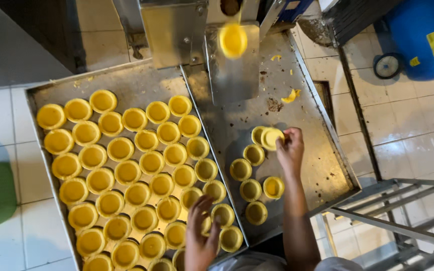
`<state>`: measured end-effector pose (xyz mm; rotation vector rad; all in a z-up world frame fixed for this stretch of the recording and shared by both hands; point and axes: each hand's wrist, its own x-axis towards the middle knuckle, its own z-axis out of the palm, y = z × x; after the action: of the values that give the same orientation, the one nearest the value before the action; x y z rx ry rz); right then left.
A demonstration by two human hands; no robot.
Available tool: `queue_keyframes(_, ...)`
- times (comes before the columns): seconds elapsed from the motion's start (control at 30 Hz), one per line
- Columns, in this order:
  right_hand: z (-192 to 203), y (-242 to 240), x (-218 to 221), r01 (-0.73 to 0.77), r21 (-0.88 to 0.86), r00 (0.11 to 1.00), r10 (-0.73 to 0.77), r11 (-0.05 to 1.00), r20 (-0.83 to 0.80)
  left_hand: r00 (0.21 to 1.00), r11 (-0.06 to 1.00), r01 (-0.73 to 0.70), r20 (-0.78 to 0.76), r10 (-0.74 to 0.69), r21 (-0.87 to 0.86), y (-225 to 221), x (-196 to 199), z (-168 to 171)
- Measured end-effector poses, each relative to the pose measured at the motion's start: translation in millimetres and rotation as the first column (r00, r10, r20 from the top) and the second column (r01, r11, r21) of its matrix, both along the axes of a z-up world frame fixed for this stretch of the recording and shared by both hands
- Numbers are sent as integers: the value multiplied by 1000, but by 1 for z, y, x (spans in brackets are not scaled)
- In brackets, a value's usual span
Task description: The person arranges small yellow tart shells onto a metal tray, moving them from one tray to another and aligning them under a machine chute to receive dough.
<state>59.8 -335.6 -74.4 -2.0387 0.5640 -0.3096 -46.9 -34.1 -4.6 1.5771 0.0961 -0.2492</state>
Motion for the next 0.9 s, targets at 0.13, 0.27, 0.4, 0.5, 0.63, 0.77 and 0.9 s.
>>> queue_keyframes(0.13,67,68,-18,-258,293,953,293,921,-82,973,964,0,-221,-62,-267,-27,13,-28)
queue_keyframes(0.27,65,64,-17,-661,594,663,727,458,177,831,936,-139,-553,-68,-324,-37,30,-32)
queue_keyframes(0.4,10,20,30,-150,-134,989,146,980,-39,914,993,-66,-405,22,-94,0,39,-88)
queue_keyframes(0.5,-16,13,61,-343,-306,924,260,888,-279,985,988,-148,-99,143,-45,42,86,-123)
queue_keyframes(0.63,-50,7,86,-610,-390,737,313,690,-598,967,861,-241,180,178,447,100,193,-68)
queue_keyframes(0.77,-24,32,81,-565,-331,804,416,756,-424,932,763,-345,295,210,547,141,275,-79)
queue_keyframes(0.9,16,80,89,-611,-276,769,474,742,-429,945,752,-272,315,90,600,139,317,-97)
